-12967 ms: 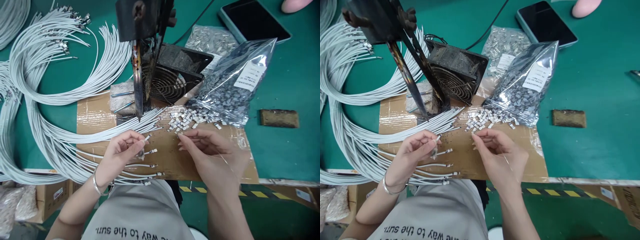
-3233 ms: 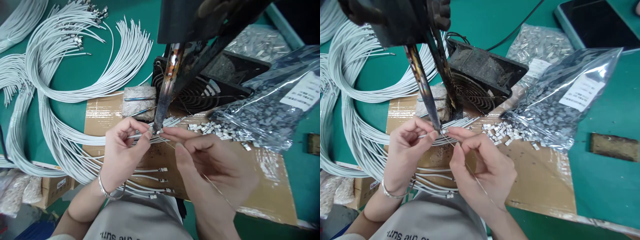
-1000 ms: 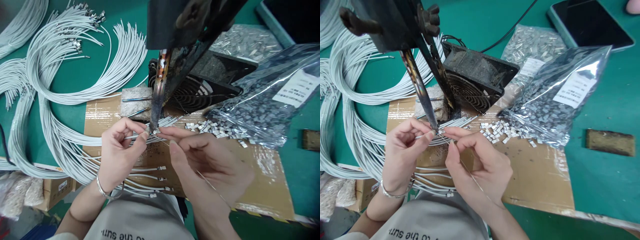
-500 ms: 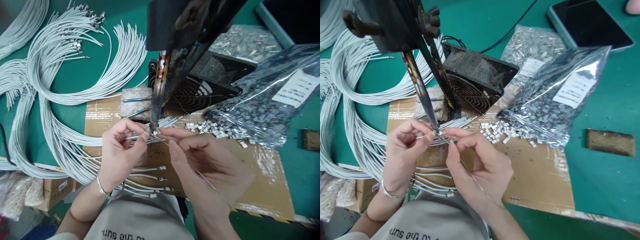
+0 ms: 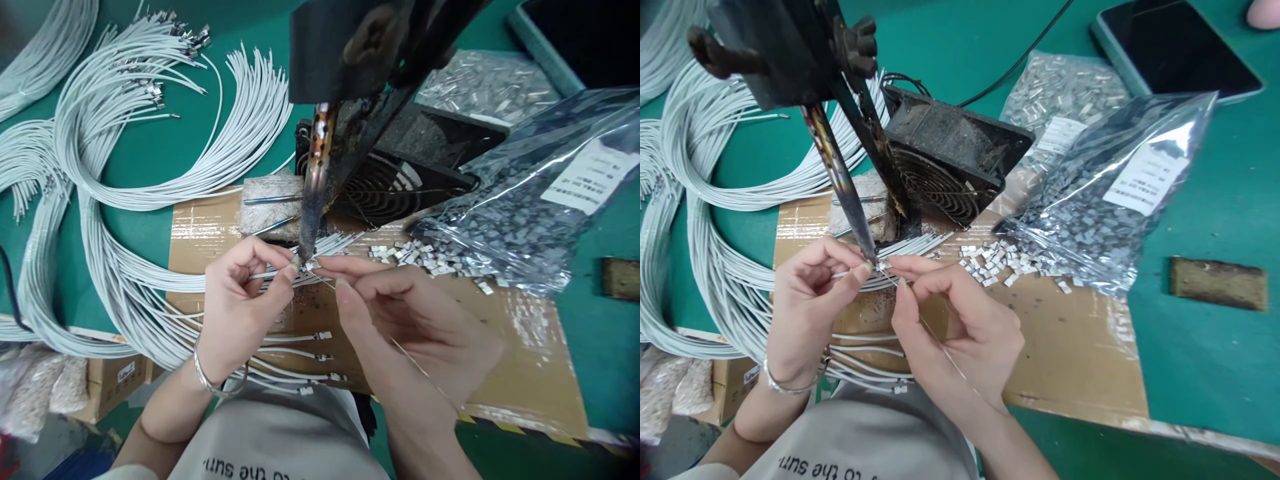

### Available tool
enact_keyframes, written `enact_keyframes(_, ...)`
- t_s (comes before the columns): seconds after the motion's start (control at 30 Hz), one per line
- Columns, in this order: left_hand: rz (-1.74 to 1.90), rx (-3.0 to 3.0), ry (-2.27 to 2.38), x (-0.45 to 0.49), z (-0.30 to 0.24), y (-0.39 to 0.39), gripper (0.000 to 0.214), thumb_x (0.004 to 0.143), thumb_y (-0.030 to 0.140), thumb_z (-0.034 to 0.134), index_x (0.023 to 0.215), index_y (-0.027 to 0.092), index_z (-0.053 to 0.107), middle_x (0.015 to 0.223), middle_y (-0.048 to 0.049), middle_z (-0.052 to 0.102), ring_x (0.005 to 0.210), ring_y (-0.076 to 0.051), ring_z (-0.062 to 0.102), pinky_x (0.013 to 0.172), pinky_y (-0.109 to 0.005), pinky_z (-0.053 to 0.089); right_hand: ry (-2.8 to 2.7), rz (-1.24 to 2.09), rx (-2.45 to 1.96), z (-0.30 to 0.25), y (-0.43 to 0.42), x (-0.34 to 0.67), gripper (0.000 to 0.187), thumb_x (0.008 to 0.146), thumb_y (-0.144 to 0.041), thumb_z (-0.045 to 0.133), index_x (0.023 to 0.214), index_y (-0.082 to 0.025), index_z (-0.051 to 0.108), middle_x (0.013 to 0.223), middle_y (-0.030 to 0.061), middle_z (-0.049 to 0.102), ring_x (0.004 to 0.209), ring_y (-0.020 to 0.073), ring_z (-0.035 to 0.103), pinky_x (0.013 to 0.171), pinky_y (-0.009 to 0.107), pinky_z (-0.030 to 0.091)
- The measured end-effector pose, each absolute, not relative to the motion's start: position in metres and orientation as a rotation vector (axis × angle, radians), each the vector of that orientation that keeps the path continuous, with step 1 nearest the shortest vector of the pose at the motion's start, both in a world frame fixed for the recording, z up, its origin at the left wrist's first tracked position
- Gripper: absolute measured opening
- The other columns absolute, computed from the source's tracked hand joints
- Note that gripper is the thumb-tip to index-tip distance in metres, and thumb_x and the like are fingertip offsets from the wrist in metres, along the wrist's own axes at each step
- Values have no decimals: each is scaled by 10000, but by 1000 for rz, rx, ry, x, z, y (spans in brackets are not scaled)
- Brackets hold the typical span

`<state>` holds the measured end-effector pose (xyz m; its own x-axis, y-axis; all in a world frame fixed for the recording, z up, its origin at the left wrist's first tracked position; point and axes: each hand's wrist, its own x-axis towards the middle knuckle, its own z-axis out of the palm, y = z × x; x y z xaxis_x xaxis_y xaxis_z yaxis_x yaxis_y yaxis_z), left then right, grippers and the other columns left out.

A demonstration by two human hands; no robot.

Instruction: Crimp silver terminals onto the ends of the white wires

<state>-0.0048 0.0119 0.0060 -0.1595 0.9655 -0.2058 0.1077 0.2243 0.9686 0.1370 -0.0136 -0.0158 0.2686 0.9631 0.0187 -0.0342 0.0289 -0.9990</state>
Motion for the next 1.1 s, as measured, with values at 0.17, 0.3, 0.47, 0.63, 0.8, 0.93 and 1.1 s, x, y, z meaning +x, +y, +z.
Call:
enact_keyframes(0.17,1099,1072,1525,-4,7,12,172,787,65,809,737,199,714,826,-21,778,687,-125,649,585,-226,468,-997,991,-1289,-15,-14,136,184,920,-114,735,802,-236,665,1017,29,835,966,197,810,891,327,661)
enact_keyframes(0.3,1094,1084,1536,-4,6,12,156,801,91,802,736,202,714,834,-26,778,675,-129,639,567,-235,459,-1014,974,-1293,-15,-13,136,201,922,-94,721,795,-238,659,1014,23,836,966,192,813,890,317,663)
enact_keyframes(0.47,1084,1081,1534,-4,6,13,151,798,90,797,734,198,713,821,-26,780,666,-125,627,555,-233,438,-1018,998,-1280,-16,-14,137,198,923,-99,728,799,-238,662,1033,11,839,981,170,810,909,285,645)
enact_keyframes(0.63,1064,1086,1536,-4,7,14,163,784,83,799,722,201,706,807,-18,778,664,-121,619,547,-228,424,-1013,971,-1301,-14,-14,136,213,913,-78,728,787,-239,668,1002,-9,836,947,140,806,886,241,634)
enact_keyframes(0.8,1073,1085,1526,-4,7,13,162,788,76,799,729,198,712,819,-22,782,663,-119,619,554,-229,429,-1010,971,-1291,-15,-13,136,214,909,-63,732,797,-238,681,1004,-4,836,944,148,803,886,256,639)
enact_keyframes(0.93,1094,1082,1511,-4,5,13,163,803,75,801,735,195,714,824,-16,783,680,-115,632,580,-220,452,-1014,971,-1272,-16,-13,136,211,913,-69,733,797,-236,675,1009,-1,836,956,154,804,894,265,642)
enact_keyframes(1.1,1115,1082,1485,-7,2,12,153,850,87,792,765,196,728,854,-5,793,722,-100,661,622,-192,480,-1072,961,-1251,-21,-13,139,204,913,-62,739,823,-233,673,1038,-7,836,978,139,804,910,232,636)
